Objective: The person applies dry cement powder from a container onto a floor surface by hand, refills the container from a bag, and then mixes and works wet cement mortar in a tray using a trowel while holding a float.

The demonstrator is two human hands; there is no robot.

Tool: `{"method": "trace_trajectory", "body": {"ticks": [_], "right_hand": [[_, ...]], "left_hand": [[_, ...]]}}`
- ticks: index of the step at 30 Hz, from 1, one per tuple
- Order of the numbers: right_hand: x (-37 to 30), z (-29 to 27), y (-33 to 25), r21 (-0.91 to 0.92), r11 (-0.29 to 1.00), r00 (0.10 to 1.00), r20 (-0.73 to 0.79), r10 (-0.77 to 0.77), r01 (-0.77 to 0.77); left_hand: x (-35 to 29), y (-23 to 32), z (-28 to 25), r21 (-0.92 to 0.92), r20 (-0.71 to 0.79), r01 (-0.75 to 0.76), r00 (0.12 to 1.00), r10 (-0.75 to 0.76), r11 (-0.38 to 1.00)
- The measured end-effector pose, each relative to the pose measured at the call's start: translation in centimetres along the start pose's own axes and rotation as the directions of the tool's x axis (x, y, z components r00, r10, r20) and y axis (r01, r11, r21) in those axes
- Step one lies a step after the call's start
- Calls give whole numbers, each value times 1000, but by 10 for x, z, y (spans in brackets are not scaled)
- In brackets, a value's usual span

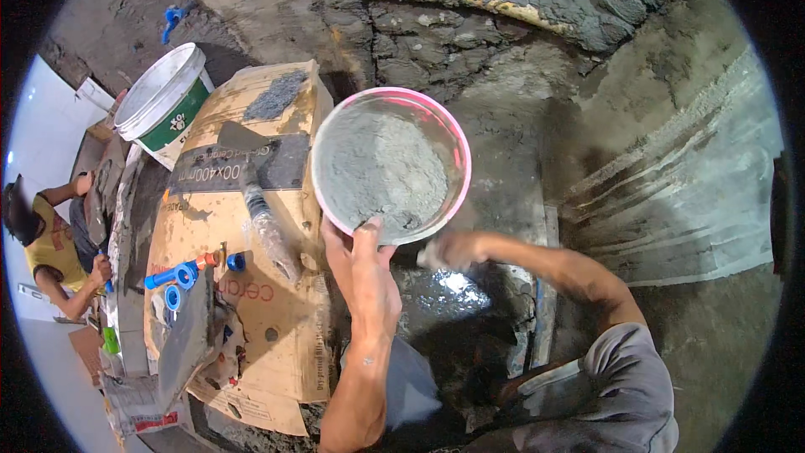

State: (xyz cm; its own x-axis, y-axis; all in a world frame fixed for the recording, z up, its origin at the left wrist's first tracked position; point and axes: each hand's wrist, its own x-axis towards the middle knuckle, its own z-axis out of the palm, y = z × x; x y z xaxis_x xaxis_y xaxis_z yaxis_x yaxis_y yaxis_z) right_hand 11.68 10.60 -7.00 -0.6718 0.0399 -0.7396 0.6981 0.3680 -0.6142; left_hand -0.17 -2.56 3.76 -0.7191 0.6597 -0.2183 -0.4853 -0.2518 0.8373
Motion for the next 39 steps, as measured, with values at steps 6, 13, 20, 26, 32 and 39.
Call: {"method": "trace_trajectory", "body": {"ticks": [6, 13, 20, 26, 32, 39], "right_hand": [[46, 5, 13, 50, 927, 881, 298, -368, 371], [-6, -307, -78, 455, 432, 550, -827, -119, 779], [2, -192, -37, 374, 766, 689, -715, -122, 524], [24, -45, 38, 691, 706, 964, -262, 44, 155], [46, 94, 111, 535, 841, 986, 84, -145, 78], [97, 218, 142, -39, 849, 711, 568, -415, 527]], "left_hand": [[-5, 11, -3, -43, -129, -249, 962, 242, 968], [-3, 21, -12, -64, -225, -349, 918, 327, 935], [3, 18, -20, -90, -189, -152, 973, 133, 984], [15, 8, -27, -215, -89, -167, 985, 151, 962], [25, 0, -39, -218, -56, -149, 989, 140, 964], [26, 5, -28, -206, -33, -166, 986, 163, 964]]}}
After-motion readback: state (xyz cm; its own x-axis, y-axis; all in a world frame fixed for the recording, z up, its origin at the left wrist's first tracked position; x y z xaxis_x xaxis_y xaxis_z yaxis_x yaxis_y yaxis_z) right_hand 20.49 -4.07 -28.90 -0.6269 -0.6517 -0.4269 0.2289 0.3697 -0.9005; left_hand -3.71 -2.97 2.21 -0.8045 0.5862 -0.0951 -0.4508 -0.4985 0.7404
